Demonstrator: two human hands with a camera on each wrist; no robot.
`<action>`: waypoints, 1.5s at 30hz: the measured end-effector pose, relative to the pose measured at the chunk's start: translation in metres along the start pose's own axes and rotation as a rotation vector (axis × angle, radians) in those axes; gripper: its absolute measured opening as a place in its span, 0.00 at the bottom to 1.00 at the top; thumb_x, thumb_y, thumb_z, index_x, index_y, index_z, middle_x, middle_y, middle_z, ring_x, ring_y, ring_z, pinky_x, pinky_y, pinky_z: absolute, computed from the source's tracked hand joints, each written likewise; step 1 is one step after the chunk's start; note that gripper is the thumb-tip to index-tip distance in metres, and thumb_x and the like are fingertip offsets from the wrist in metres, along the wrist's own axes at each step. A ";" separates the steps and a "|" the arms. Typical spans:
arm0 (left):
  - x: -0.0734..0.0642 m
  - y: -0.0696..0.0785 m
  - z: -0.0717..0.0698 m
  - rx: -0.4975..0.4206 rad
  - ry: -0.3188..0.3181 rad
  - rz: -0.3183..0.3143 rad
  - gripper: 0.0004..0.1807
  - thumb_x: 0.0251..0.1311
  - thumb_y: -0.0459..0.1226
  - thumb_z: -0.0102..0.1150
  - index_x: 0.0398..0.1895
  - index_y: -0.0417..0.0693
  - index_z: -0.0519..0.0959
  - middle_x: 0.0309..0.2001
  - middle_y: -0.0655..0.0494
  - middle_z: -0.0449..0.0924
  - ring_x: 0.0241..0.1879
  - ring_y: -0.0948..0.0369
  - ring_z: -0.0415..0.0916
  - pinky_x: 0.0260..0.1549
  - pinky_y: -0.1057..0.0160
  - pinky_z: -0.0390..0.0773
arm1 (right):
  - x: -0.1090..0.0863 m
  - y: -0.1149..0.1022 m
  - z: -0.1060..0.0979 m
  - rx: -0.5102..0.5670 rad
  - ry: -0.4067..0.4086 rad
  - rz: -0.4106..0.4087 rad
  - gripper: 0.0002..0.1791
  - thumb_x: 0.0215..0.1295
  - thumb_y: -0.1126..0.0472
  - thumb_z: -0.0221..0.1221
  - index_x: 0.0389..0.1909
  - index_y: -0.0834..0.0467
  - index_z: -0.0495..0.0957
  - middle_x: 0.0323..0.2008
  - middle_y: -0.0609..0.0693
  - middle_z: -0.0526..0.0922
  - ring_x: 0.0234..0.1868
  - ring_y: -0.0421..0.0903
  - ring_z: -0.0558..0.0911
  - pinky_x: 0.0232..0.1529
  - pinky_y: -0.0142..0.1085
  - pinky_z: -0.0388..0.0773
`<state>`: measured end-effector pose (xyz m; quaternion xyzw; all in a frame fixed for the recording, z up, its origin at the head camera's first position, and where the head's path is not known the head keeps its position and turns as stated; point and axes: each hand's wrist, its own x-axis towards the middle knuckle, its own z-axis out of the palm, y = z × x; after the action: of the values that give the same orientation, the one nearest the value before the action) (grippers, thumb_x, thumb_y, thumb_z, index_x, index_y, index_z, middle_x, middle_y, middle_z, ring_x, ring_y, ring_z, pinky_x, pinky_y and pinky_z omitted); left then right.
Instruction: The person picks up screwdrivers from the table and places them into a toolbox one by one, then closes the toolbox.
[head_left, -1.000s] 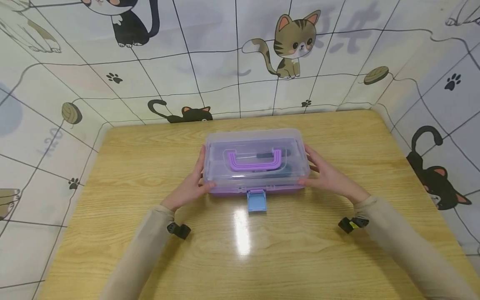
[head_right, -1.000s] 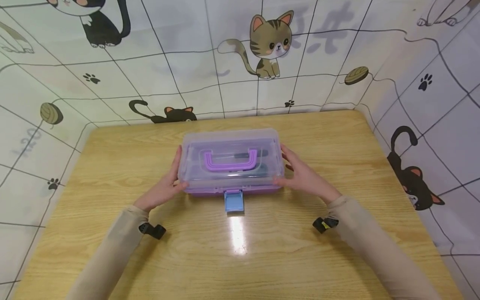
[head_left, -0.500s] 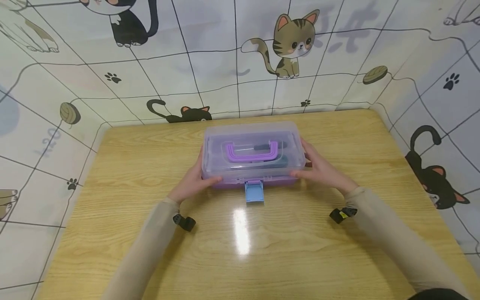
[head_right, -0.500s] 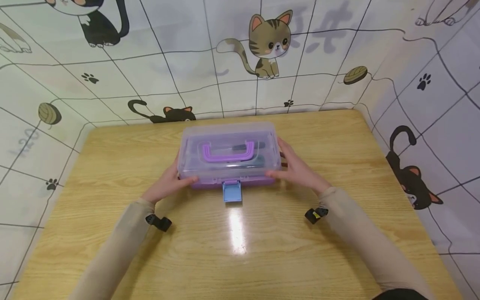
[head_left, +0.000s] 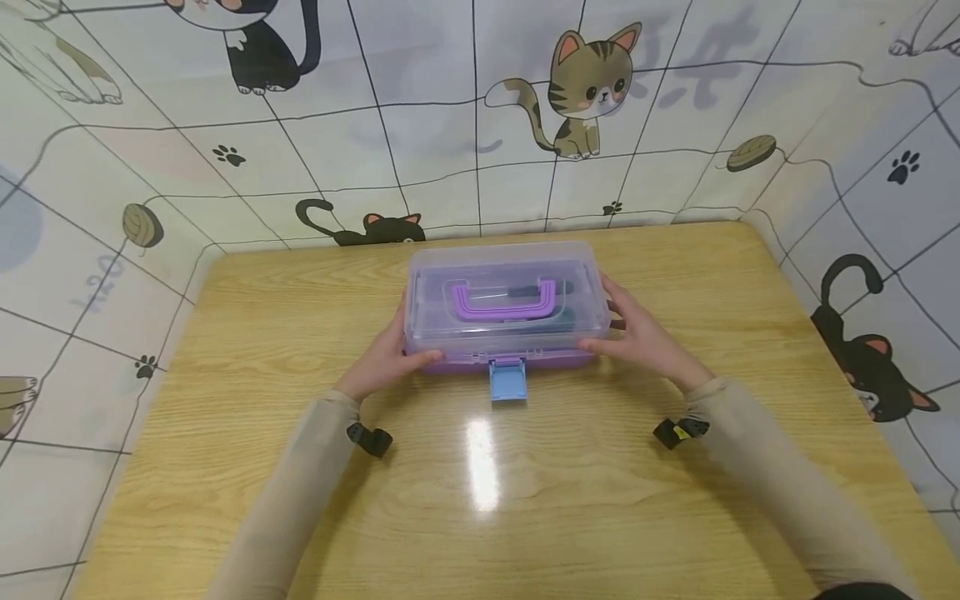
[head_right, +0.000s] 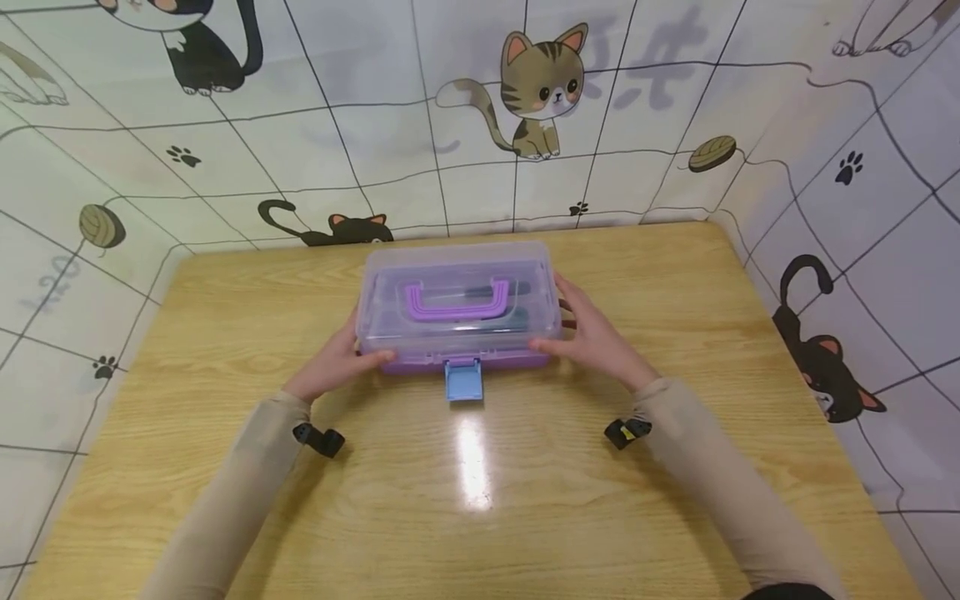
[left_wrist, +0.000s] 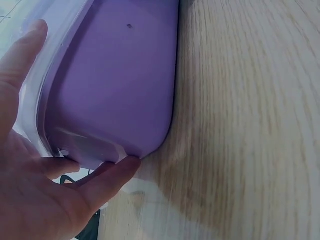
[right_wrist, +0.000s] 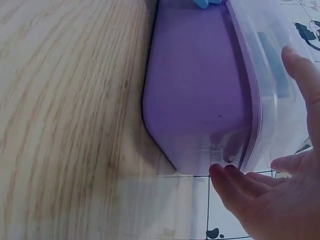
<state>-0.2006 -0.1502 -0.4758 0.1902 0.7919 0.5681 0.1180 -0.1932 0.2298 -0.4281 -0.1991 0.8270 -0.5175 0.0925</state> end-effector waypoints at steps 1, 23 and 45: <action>0.000 0.000 0.000 0.008 0.003 -0.006 0.62 0.54 0.33 0.70 0.75 0.79 0.32 0.68 0.47 0.62 0.58 0.50 0.71 0.61 0.50 0.66 | -0.001 -0.002 0.000 -0.005 0.003 0.012 0.56 0.53 0.71 0.69 0.76 0.61 0.43 0.71 0.67 0.51 0.65 0.68 0.61 0.58 0.60 0.67; -0.008 0.037 -0.001 0.028 0.008 -0.055 0.60 0.55 0.31 0.69 0.78 0.56 0.33 0.69 0.37 0.59 0.61 0.43 0.67 0.63 0.45 0.60 | 0.002 0.011 0.035 -0.628 0.259 -0.723 0.37 0.64 0.36 0.54 0.61 0.61 0.69 0.60 0.69 0.67 0.61 0.69 0.64 0.64 0.61 0.56; 0.000 -0.006 -0.001 -0.007 0.033 0.011 0.62 0.52 0.36 0.72 0.76 0.77 0.36 0.68 0.47 0.62 0.58 0.50 0.71 0.58 0.47 0.69 | -0.024 0.002 0.068 -0.427 0.176 -0.874 0.22 0.68 0.50 0.59 0.47 0.67 0.80 0.47 0.60 0.79 0.49 0.56 0.77 0.61 0.38 0.67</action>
<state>-0.2020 -0.1529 -0.4814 0.1846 0.7908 0.5746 0.1023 -0.1469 0.1848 -0.4613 -0.4974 0.7583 -0.3419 -0.2463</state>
